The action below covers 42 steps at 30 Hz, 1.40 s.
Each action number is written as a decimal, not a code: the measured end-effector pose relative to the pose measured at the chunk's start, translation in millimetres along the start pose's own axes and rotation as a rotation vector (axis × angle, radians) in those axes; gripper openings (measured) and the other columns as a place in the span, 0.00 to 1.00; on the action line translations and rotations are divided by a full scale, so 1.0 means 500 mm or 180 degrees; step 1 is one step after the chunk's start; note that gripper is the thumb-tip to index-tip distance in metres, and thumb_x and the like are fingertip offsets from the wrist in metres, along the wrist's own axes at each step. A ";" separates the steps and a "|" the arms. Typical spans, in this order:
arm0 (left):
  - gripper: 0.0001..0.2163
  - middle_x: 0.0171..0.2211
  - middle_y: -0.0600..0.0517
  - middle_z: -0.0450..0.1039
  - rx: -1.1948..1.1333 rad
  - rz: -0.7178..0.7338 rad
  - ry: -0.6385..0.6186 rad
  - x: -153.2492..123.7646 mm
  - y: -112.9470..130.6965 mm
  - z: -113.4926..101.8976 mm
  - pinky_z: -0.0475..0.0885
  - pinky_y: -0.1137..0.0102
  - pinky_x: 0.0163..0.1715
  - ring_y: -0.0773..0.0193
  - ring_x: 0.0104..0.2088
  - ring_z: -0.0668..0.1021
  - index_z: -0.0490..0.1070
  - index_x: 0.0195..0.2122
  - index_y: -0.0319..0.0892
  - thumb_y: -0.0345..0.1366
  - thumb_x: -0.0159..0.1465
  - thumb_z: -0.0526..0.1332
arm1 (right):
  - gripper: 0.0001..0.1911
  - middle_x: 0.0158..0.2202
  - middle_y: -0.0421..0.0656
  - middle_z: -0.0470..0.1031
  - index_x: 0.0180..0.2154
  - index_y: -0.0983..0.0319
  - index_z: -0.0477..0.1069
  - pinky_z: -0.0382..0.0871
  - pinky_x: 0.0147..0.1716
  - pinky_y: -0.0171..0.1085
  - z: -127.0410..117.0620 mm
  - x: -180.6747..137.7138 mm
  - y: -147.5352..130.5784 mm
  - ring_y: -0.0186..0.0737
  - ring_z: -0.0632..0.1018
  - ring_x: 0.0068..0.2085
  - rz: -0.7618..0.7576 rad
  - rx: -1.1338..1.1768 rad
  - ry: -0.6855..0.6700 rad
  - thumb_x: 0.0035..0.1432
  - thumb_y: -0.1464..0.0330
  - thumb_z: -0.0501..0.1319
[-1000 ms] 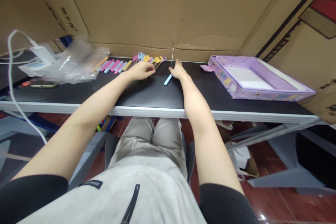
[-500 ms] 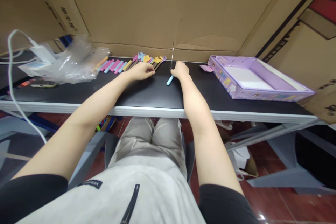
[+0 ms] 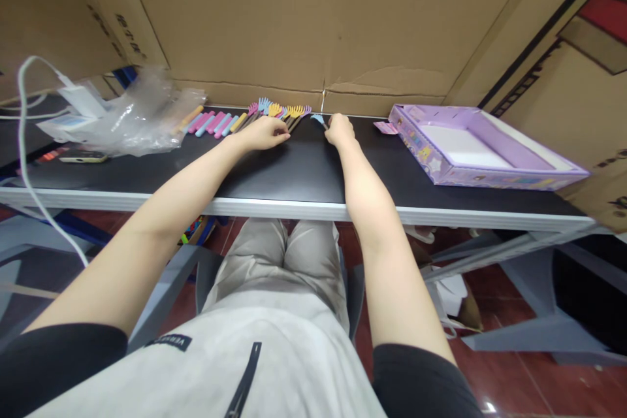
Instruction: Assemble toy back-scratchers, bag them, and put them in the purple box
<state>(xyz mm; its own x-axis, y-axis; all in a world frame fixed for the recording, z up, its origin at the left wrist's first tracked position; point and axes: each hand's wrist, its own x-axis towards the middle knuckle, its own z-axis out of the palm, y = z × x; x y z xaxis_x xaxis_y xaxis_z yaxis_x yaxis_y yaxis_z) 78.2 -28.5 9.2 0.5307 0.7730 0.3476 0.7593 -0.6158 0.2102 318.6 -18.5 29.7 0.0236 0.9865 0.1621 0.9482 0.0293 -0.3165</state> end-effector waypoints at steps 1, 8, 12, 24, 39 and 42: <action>0.14 0.41 0.42 0.86 -0.0007 -0.0010 -0.0005 0.000 0.000 0.000 0.75 0.60 0.49 0.51 0.44 0.85 0.84 0.41 0.38 0.39 0.69 0.59 | 0.26 0.70 0.55 0.77 0.66 0.62 0.77 0.67 0.75 0.58 -0.001 0.001 0.002 0.61 0.75 0.73 0.0035 0.0022 -0.0020 0.68 0.71 0.67; 0.14 0.41 0.41 0.86 -0.0038 -0.0043 -0.0008 0.000 0.003 -0.001 0.76 0.59 0.50 0.50 0.44 0.85 0.84 0.41 0.38 0.38 0.69 0.59 | 0.25 0.66 0.64 0.79 0.65 0.74 0.78 0.73 0.71 0.55 -0.017 -0.016 -0.008 0.65 0.79 0.69 0.0082 -0.0245 0.0004 0.69 0.72 0.69; 0.14 0.42 0.40 0.86 -0.0051 -0.0040 -0.0018 -0.001 0.004 -0.003 0.76 0.58 0.50 0.49 0.45 0.85 0.84 0.41 0.38 0.38 0.69 0.59 | 0.28 0.65 0.69 0.79 0.65 0.78 0.77 0.74 0.70 0.58 -0.031 -0.026 -0.010 0.68 0.80 0.68 0.0117 -0.0471 -0.0121 0.67 0.74 0.72; 0.14 0.39 0.44 0.86 -0.0086 -0.0018 0.0038 0.001 -0.007 0.001 0.76 0.61 0.50 0.51 0.44 0.84 0.85 0.41 0.41 0.41 0.68 0.60 | 0.25 0.64 0.70 0.79 0.65 0.77 0.77 0.76 0.67 0.57 -0.016 0.002 0.023 0.69 0.80 0.67 0.0173 -0.0273 -0.0029 0.69 0.76 0.65; 0.16 0.49 0.39 0.83 0.0202 -0.1226 0.0627 -0.029 -0.058 -0.071 0.71 0.55 0.62 0.44 0.57 0.79 0.83 0.51 0.40 0.40 0.73 0.58 | 0.25 0.64 0.67 0.79 0.63 0.73 0.80 0.73 0.69 0.53 -0.014 -0.003 0.026 0.64 0.80 0.68 0.0262 -0.0216 -0.0043 0.66 0.81 0.65; 0.18 0.55 0.36 0.82 0.0325 -0.1975 0.0754 -0.055 -0.091 -0.097 0.70 0.54 0.65 0.40 0.63 0.78 0.81 0.57 0.39 0.39 0.73 0.57 | 0.25 0.64 0.67 0.79 0.63 0.74 0.80 0.73 0.68 0.52 -0.010 0.000 0.030 0.64 0.80 0.68 0.0270 -0.0193 -0.0050 0.66 0.82 0.62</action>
<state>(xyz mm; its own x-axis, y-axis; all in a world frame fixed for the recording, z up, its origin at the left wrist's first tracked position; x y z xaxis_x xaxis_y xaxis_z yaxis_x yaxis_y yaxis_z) 11.0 -29.0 34.6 -0.1038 0.9176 0.3838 0.9349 -0.0416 0.3524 334.6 -18.8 29.8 0.1002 0.9874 0.1221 0.9604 -0.0639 -0.2713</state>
